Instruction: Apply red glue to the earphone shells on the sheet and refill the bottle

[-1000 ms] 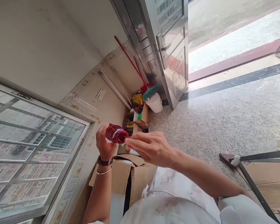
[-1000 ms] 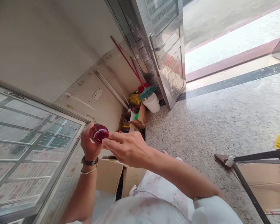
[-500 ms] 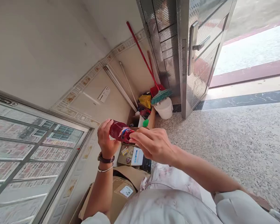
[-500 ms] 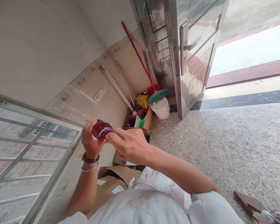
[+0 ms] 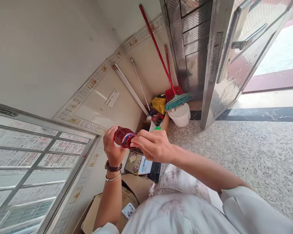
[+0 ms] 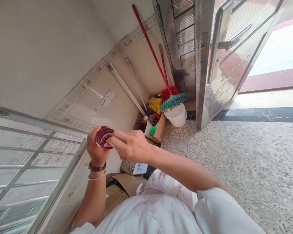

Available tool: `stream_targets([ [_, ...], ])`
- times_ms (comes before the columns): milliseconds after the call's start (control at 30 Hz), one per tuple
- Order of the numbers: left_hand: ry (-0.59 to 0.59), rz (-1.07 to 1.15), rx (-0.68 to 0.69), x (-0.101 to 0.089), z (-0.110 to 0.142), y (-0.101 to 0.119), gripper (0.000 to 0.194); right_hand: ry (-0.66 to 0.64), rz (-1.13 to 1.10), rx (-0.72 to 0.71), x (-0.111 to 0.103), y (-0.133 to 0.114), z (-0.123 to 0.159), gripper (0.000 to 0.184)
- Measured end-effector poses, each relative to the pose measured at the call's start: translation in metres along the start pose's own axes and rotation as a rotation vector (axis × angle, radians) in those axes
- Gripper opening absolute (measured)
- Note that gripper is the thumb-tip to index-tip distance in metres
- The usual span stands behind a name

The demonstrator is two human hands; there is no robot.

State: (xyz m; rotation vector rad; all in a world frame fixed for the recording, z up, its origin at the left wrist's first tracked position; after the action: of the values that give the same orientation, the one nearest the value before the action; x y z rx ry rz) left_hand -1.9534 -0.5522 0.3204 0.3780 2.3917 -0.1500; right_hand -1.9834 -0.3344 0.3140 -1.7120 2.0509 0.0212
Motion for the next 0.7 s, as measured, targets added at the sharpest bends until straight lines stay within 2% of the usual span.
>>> stream_targets([
  [233,-0.028,-0.047,-0.07,0.017,-0.007,-0.002,0.066,0.117,-0.113,0.028,-0.008,0.028,-0.004,0.016],
  [433,-0.01,-0.084,-0.096,0.015,-0.012,0.001,0.068,0.066,-0.197,0.059,-0.017,0.039,-0.012,0.02],
  [700,0.012,-0.13,-0.077,0.006,-0.019,0.014,0.068,0.035,-0.263,0.15,-0.011,0.042,-0.013,0.02],
])
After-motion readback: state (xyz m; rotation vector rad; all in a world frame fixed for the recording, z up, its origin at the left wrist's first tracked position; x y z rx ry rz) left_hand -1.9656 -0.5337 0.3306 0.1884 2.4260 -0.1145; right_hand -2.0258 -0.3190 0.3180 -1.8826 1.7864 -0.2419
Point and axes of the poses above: each hand's wrist, its own z-axis away from the middle knuckle, its own x-axis out of the palm, y = z × x, the point moved 3 cm from there along -z, towards the middle knuckle, and after that the axes turned 4 degrees about z, right-handed, at the moved point
